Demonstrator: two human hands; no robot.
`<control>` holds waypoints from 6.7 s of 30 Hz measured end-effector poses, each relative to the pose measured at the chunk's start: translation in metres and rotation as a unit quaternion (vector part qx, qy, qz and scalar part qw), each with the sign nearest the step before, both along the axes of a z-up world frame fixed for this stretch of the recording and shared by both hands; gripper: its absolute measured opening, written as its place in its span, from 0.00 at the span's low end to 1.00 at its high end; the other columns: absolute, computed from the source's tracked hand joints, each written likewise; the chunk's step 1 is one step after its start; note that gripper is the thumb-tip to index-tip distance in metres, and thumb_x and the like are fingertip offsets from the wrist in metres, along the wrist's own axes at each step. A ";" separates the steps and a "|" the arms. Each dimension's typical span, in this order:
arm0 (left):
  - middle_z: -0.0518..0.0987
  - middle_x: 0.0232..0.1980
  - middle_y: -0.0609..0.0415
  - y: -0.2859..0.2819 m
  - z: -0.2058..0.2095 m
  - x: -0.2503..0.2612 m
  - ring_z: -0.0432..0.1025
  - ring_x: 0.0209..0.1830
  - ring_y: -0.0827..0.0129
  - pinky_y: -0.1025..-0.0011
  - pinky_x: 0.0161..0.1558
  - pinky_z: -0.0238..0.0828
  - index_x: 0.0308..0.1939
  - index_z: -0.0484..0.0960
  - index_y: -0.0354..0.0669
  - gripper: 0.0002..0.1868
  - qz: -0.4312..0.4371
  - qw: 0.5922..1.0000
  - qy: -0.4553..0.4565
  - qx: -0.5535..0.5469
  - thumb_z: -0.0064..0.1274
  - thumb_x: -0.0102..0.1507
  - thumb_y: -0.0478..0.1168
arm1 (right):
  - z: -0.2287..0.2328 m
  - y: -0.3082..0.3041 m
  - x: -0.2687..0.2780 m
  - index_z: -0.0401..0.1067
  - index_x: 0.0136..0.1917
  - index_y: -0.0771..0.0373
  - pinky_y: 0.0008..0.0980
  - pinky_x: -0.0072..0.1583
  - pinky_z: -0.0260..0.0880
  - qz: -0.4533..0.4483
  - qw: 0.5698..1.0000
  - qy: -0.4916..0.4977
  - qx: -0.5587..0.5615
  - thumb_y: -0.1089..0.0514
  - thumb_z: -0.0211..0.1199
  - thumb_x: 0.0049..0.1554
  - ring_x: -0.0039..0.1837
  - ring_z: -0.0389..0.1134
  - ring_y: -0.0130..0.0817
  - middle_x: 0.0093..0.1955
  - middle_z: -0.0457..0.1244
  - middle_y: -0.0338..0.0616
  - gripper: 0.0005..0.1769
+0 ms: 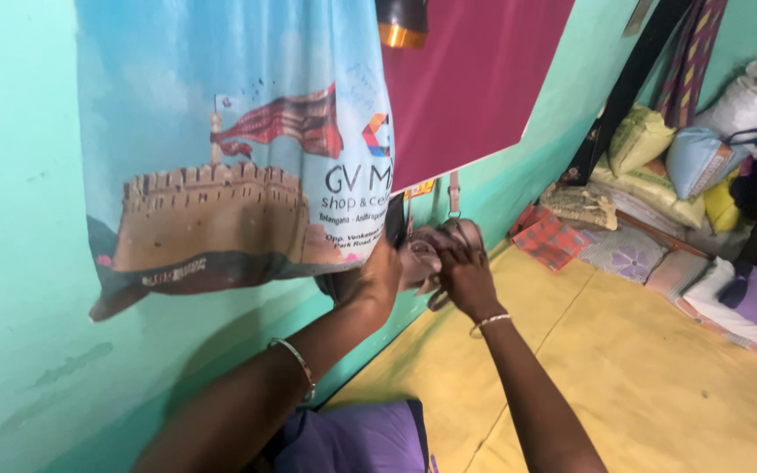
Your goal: The person organizes and stacks pillows and cloth items on a bed by hand, picking up items from a shelf, arranging them on the bed surface, and smoothing them out.
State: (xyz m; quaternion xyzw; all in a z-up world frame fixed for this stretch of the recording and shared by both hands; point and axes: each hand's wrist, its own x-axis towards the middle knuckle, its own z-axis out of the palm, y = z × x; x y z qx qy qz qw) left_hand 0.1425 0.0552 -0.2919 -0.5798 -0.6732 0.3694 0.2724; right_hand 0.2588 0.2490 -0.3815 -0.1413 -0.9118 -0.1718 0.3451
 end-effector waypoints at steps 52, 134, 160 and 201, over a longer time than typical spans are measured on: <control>0.61 0.77 0.39 -0.006 0.092 0.032 0.50 0.78 0.39 0.37 0.73 0.34 0.67 0.74 0.37 0.31 -0.022 0.953 0.007 0.303 0.47 0.63 0.49 | 0.093 0.113 -0.095 0.70 0.57 0.67 0.43 0.66 0.73 0.348 0.298 0.396 -0.796 0.50 0.54 0.68 0.61 0.70 0.41 0.59 0.67 0.50 0.18; 0.84 0.45 0.38 -0.139 -0.509 -0.013 0.80 0.47 0.43 0.50 0.47 0.77 0.57 0.72 0.43 0.20 0.415 0.747 -0.488 0.177 0.52 0.69 0.51 | -0.548 -0.210 0.204 0.70 0.57 0.69 0.47 0.57 0.71 -0.349 0.648 0.010 -0.677 0.29 0.71 0.50 0.54 0.71 0.56 0.51 0.68 0.63 0.42; 0.80 0.56 0.44 -0.054 -0.494 -0.012 0.72 0.60 0.46 0.56 0.59 0.70 0.60 0.80 0.50 0.22 0.084 0.773 -0.580 0.243 0.53 0.61 0.34 | -0.414 -0.249 0.364 0.76 0.41 0.65 0.32 0.49 0.74 -0.116 0.579 -0.067 -0.804 0.60 0.59 0.58 0.43 0.75 0.32 0.37 0.72 0.41 0.09; 0.53 0.79 0.42 -0.096 -0.557 0.104 0.47 0.80 0.40 0.40 0.72 0.53 0.76 0.54 0.51 0.54 0.029 0.837 -0.517 -0.179 0.69 0.51 0.50 | -0.527 -0.302 0.301 0.74 0.57 0.52 0.50 0.54 0.72 -0.383 0.648 0.053 -0.656 0.50 0.64 0.53 0.51 0.72 0.53 0.46 0.73 0.46 0.18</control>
